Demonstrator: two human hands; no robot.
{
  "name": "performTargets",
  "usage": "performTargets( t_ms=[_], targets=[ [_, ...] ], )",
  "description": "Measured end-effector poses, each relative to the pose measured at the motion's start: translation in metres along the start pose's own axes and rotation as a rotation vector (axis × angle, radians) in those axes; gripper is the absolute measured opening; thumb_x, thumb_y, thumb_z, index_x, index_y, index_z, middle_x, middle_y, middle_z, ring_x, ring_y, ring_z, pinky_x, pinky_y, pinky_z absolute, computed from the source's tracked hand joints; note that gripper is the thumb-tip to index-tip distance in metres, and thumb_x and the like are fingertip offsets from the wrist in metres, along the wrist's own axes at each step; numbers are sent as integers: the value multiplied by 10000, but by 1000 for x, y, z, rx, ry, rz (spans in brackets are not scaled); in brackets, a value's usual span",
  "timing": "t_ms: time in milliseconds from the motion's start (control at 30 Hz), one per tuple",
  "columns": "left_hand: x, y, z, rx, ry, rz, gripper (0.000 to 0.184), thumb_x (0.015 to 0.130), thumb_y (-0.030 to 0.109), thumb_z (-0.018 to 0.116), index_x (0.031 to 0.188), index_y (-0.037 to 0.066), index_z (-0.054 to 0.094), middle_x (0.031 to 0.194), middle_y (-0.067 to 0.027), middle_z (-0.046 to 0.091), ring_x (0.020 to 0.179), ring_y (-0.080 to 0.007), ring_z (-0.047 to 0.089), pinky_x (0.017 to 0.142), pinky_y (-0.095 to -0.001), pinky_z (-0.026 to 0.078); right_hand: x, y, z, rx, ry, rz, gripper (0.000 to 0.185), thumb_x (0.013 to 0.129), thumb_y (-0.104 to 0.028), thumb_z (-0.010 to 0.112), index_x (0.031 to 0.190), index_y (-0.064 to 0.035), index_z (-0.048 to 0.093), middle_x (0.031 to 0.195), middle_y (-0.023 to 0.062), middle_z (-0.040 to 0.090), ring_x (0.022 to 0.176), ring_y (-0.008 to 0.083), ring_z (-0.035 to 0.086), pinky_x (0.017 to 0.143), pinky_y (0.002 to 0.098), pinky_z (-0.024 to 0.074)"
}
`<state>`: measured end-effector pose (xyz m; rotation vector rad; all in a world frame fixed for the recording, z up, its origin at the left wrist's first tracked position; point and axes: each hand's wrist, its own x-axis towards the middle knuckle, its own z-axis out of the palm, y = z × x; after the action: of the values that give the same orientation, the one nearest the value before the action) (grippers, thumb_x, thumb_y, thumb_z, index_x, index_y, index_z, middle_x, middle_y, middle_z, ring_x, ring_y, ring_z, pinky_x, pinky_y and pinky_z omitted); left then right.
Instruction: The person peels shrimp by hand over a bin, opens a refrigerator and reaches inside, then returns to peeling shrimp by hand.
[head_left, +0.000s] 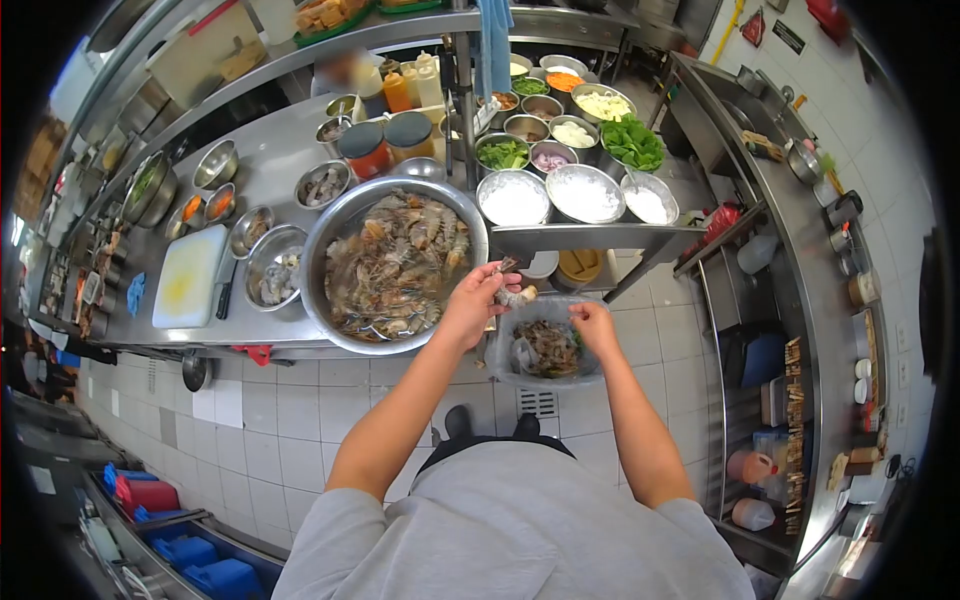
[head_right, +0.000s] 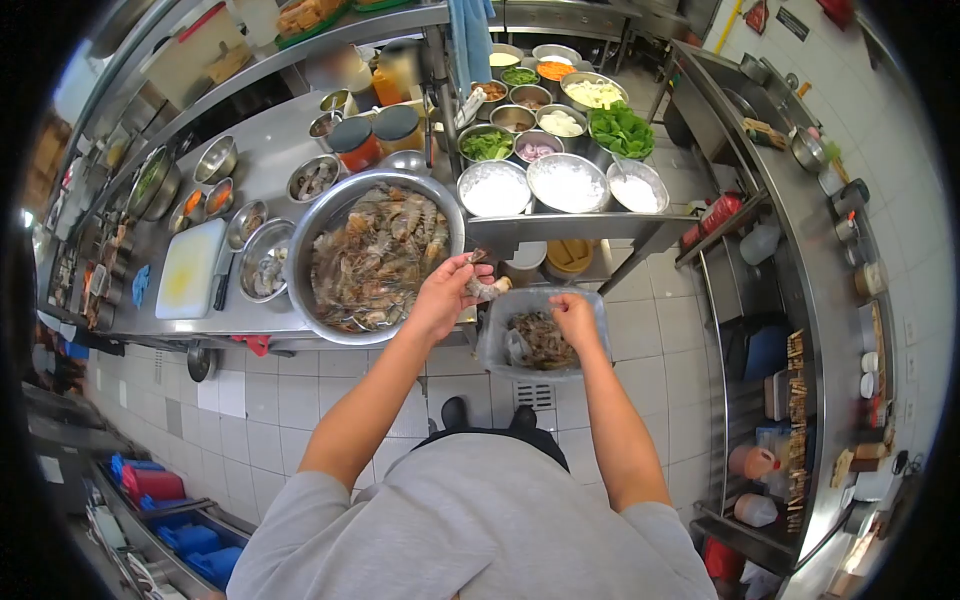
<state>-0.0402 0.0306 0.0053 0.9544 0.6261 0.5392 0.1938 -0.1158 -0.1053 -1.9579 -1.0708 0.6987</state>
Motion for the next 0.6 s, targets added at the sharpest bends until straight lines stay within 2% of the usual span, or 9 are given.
performTargets(
  t_ms=[67, 133, 267, 333, 367, 400, 467, 500, 600],
  targets=[
    [-2, 4, -6, -151, 76, -32, 274, 1013, 193, 501, 1276, 116, 491, 1141, -63, 659, 1038, -167, 627, 836, -347, 510, 3, -7, 5, -131, -9, -19, 283, 850, -111, 674, 1126, -45, 662, 900, 61, 665, 837, 204, 643, 774, 299, 513],
    [-3, 7, -12, -126, 76, -18, 267, 1012, 195, 504, 1267, 119, 492, 1134, -61, 661, 1036, -165, 628, 828, -346, 514, -2, -55, 6, 8, 97, -196, 350, 840, -128, 693, 1182, -74, 647, 1049, 97, 643, 914, 212, 627, 798, 301, 509],
    [-9, 20, -21, -24, 15, 36, 276, 1010, 200, 512, 1271, 116, 488, 1112, -56, 664, 1011, -159, 634, 797, -337, 526, -15, -157, 14, 141, -23, -329, 385, 840, -131, 706, 1214, -79, 629, 1129, 116, 611, 940, 204, 614, 797, 300, 505],
    [-13, 29, -29, -13, 9, 80, 289, 1010, 204, 511, 1283, 113, 485, 1101, -50, 662, 980, -154, 642, 764, -323, 533, -19, -182, 27, 135, -121, -446, 359, 842, -91, 708, 1193, -63, 643, 1089, 67, 622, 897, 143, 588, 757, 265, 488],
    [-13, 33, -36, -16, 16, 91, 300, 1011, 204, 511, 1294, 111, 477, 1095, -49, 661, 964, -154, 645, 750, -312, 533, -20, -188, 32, 89, -147, -375, 311, 846, -88, 713, 1150, -50, 662, 982, 35, 632, 829, 117, 569, 727, 262, 481],
    [-14, 37, -44, -20, 22, 101, 311, 1011, 205, 510, 1305, 109, 468, 1089, -49, 659, 947, -153, 649, 736, -301, 533, -20, -189, 41, 90, -158, -389, 311, 846, -88, 713, 1150, -50, 662, 982, 35, 632, 829, 117, 569, 727, 262, 481],
    [-21, 53, -57, -60, 75, 101, 314, 1012, 192, 503, 1310, 107, 454, 1079, -52, 658, 924, -160, 655, 709, -286, 534, -16, -180, 62, 253, -97, -253, 216, 872, -97, 693, 1071, -19, 663, 866, 24, 634, 738, 113, 559, 682, 267, 473],
    [-21, 57, -71, -120, 128, 117, 311, 1012, 182, 499, 1309, 106, 451, 1072, -55, 658, 922, -167, 659, 699, -288, 535, -14, -173, 68, 210, -65, -281, 154, 885, -96, 679, 1009, -5, 674, 800, 9, 620, 702, 87, 537, 654, 253, 458],
    [-23, 82, -113, -205, 232, 184, 271, 1008, 145, 488, 1275, 107, 464, 1049, -56, 653, 923, -188, 663, 683, -318, 554, -15, -164, 81, 282, -95, -196, 121, 893, -95, 667, 978, -11, 684, 797, 0, 619, 710, 79, 537, 650, 243, 453]
  ],
)
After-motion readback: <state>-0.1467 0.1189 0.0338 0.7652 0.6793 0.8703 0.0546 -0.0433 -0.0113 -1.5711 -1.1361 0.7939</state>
